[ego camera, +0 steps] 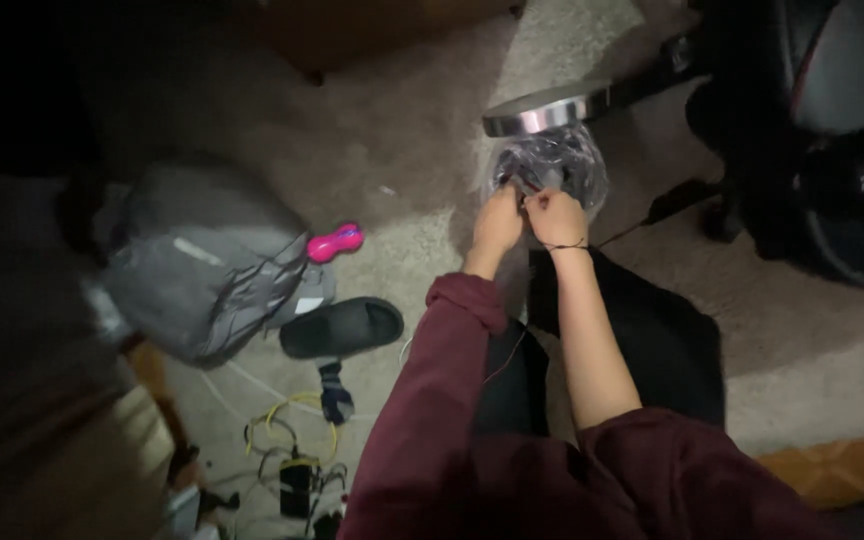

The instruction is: The person tidies a cluttered desk by picking up a water bottle, a small container, and a tissue, then discards the tissue and container into a trash bin. They move a chair, plug in a red cable into a laptop, and organize coins on a notebook.

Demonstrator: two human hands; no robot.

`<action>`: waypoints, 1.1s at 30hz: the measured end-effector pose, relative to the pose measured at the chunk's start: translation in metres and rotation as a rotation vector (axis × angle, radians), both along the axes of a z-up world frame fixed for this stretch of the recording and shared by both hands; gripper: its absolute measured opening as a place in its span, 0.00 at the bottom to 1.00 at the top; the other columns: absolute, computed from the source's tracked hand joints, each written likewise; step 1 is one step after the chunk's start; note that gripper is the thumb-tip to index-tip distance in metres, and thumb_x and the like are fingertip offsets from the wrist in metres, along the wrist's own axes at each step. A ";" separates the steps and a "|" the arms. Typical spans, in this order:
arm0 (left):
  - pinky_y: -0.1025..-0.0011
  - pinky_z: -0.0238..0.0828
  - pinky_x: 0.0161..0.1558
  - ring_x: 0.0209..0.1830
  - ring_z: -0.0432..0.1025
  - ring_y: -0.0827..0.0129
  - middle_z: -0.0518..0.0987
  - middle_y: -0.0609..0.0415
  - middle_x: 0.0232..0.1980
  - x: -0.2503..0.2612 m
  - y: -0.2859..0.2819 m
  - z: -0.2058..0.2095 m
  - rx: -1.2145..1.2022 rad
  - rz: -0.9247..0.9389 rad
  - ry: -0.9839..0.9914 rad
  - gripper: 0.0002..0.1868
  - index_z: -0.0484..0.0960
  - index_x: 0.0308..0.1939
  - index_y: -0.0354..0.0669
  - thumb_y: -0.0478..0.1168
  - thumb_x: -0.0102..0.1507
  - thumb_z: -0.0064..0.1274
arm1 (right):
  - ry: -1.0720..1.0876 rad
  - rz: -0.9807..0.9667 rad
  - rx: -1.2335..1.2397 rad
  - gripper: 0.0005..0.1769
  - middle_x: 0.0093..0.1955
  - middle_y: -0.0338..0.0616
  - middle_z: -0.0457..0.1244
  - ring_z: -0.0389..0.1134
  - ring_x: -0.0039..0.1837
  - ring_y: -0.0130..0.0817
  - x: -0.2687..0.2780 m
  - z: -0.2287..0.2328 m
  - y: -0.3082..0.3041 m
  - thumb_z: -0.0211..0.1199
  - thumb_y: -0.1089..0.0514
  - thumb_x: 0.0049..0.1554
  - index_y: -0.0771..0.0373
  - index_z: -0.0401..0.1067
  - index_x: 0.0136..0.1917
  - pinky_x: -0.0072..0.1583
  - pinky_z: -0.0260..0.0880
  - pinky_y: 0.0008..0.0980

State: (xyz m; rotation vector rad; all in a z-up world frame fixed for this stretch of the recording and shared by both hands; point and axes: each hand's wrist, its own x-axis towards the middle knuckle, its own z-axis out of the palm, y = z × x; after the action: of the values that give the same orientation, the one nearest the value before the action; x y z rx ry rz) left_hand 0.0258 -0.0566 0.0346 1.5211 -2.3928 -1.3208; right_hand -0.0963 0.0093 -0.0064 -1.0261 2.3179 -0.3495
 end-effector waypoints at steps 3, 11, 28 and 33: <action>0.45 0.72 0.55 0.55 0.75 0.38 0.79 0.33 0.49 0.030 0.019 0.052 0.095 0.144 0.010 0.14 0.76 0.53 0.31 0.37 0.67 0.46 | -0.168 0.108 0.020 0.22 0.53 0.54 0.72 0.70 0.60 0.60 0.010 0.071 0.001 0.58 0.36 0.59 0.52 0.78 0.55 0.61 0.70 0.57; 0.55 0.74 0.55 0.54 0.78 0.49 0.82 0.43 0.47 0.132 0.105 0.150 0.347 0.425 -0.114 0.15 0.79 0.54 0.37 0.42 0.70 0.45 | -0.460 0.287 0.027 0.24 0.61 0.60 0.69 0.66 0.66 0.62 0.007 0.245 0.062 0.60 0.44 0.60 0.58 0.76 0.63 0.66 0.67 0.57; 0.48 0.73 0.55 0.53 0.76 0.38 0.82 0.35 0.45 0.256 0.232 0.471 0.181 0.630 -0.003 0.14 0.81 0.44 0.41 0.45 0.68 0.44 | -0.428 0.360 0.020 0.23 0.61 0.48 0.70 0.70 0.65 0.48 0.088 0.494 0.171 0.63 0.41 0.60 0.48 0.75 0.65 0.66 0.69 0.48; 0.54 0.73 0.54 0.53 0.77 0.44 0.83 0.40 0.45 0.278 0.281 0.499 0.106 0.734 0.061 0.12 0.83 0.45 0.45 0.47 0.67 0.50 | -0.490 0.421 -0.157 0.17 0.59 0.53 0.70 0.70 0.62 0.53 0.111 0.552 0.193 0.63 0.49 0.63 0.56 0.75 0.63 0.61 0.72 0.50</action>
State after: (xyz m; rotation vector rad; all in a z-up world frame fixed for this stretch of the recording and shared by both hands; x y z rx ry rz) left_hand 0.3037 0.2249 0.5339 2.0481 -1.4784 -1.2753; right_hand 0.0143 0.2024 0.5456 -1.3016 1.6155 -0.5462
